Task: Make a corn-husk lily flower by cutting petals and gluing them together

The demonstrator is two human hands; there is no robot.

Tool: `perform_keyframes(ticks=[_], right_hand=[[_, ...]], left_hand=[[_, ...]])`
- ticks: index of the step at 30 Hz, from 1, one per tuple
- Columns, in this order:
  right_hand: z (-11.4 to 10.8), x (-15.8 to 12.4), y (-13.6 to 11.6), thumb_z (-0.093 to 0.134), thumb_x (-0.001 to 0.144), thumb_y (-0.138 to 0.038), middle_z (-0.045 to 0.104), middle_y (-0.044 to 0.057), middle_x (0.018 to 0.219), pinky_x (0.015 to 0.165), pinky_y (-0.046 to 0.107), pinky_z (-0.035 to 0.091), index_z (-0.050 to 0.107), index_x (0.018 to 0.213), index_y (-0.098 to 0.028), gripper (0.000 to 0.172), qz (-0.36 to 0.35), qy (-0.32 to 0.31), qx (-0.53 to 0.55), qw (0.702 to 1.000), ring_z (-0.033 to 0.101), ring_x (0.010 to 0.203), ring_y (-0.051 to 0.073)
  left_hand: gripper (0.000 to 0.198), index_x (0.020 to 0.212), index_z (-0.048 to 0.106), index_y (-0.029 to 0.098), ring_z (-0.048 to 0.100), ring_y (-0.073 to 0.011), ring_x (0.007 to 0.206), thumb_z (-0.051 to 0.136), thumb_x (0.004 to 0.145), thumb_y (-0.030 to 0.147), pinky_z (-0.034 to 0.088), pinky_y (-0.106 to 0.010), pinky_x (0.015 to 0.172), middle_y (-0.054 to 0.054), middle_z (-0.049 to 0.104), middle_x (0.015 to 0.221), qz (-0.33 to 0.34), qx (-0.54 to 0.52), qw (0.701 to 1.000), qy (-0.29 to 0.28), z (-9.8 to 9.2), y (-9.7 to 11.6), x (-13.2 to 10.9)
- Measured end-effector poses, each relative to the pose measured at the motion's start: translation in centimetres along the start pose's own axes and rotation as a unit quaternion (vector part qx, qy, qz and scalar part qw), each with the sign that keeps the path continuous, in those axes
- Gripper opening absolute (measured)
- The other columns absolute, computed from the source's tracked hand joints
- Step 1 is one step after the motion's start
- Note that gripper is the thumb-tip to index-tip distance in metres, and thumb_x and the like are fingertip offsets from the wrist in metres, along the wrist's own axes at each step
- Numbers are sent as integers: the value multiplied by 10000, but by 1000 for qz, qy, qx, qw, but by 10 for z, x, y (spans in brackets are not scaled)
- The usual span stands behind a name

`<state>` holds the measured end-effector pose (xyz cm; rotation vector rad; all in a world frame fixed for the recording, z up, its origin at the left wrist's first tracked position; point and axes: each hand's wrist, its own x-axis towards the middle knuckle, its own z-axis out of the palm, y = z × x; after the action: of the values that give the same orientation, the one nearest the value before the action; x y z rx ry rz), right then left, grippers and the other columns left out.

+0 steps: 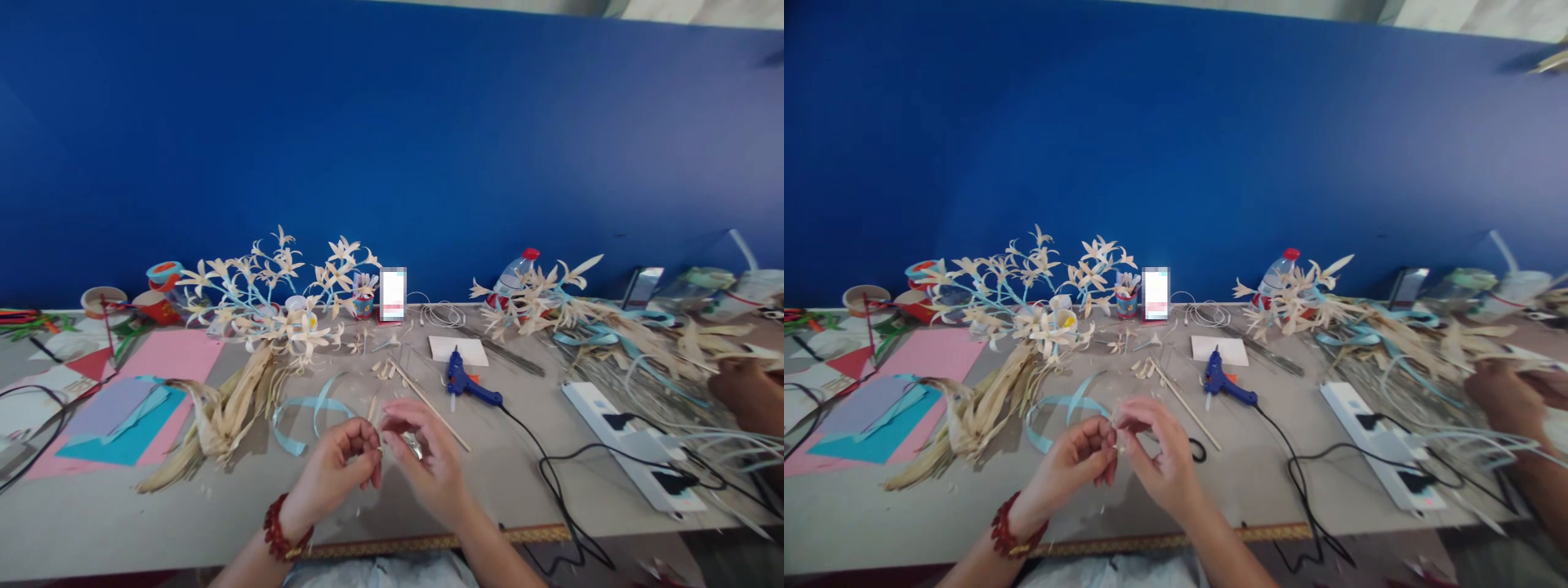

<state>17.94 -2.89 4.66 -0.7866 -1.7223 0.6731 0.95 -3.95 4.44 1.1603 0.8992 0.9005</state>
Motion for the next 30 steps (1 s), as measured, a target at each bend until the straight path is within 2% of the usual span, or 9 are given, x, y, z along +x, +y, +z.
perform_keyframes(ticks=[2, 5, 8, 11, 14, 19, 25, 28, 30], right_hand=[[-2, -1, -3, 559, 860, -103, 605, 76, 1003, 697, 306, 525, 610, 1061, -234, 245, -19, 4, -45, 999, 613, 795, 171], [-3, -3, -5, 588, 828, -92, 611, 54, 865, 665, 309, 500, 642, 963, -231, 202, -83, -51, -102, 990, 588, 742, 178], [-1, -7, -4, 560, 831, -53, 660, 62, 864, 694, 316, 509, 617, 1049, -219, 280, -107, -85, -103, 985, 608, 767, 184], [3, -12, -3, 547, 835, -23, 693, 67, 892, 758, 315, 523, 596, 1081, -209, 312, -97, -55, -109, 988, 643, 826, 183], [6, -15, -3, 565, 839, -46, 712, 62, 883, 755, 310, 531, 602, 1047, -211, 268, -90, -30, -137, 986, 666, 817, 185], [8, -14, -2, 561, 853, -82, 725, 57, 901, 756, 311, 538, 612, 1029, -225, 232, -71, -25, -154, 985, 687, 823, 189], [11, -9, -7, 573, 857, -106, 715, 54, 926, 788, 320, 534, 628, 949, -234, 167, -18, -16, -83, 996, 677, 880, 194], [13, -6, -10, 562, 868, -131, 691, 44, 850, 726, 295, 531, 626, 882, -223, 113, 19, -10, -43, 999, 662, 816, 182], [14, -7, -11, 559, 867, -133, 666, 38, 808, 697, 294, 517, 610, 862, -219, 101, 26, -5, -53, 998, 641, 776, 181]], left_hand=[[159, 780, 485, 174, 509, -83, 506, 597, 830, 274, 394, -179, 493, 36, 560, 560, 16, 11, 999, 26, 0, -2, -1], [148, 782, 499, 173, 521, -86, 522, 615, 813, 258, 393, -176, 490, 45, 535, 576, 24, 18, 998, 59, 1, -3, -2], [171, 790, 520, 167, 535, -86, 534, 645, 797, 284, 402, -175, 492, 43, 531, 601, 30, -1, 997, 77, 3, -2, -4], [208, 786, 550, 156, 553, -93, 555, 644, 810, 341, 414, -182, 500, 17, 570, 632, 34, -24, 996, 83, 4, -1, -5], [214, 792, 582, 150, 552, -93, 564, 651, 814, 352, 425, -190, 520, -2, 604, 661, 41, -36, 994, 93, 6, -2, -6], [203, 811, 618, 149, 546, -101, 582, 645, 825, 350, 441, -212, 559, -11, 620, 674, 68, -45, 990, 111, 8, -2, -8], [182, 820, 634, 154, 560, -106, 597, 644, 831, 335, 452, -211, 569, -17, 643, 686, 81, -45, 987, 130, 9, -4, -12], [177, 836, 628, 160, 569, -112, 611, 634, 840, 336, 462, -218, 584, -21, 652, 702, 87, -50, 986, 135, 9, -8, -13], [166, 846, 625, 162, 572, -113, 623, 628, 847, 329, 467, -222, 604, -16, 644, 708, 95, -36, 984, 144, 9, -12, -14]])
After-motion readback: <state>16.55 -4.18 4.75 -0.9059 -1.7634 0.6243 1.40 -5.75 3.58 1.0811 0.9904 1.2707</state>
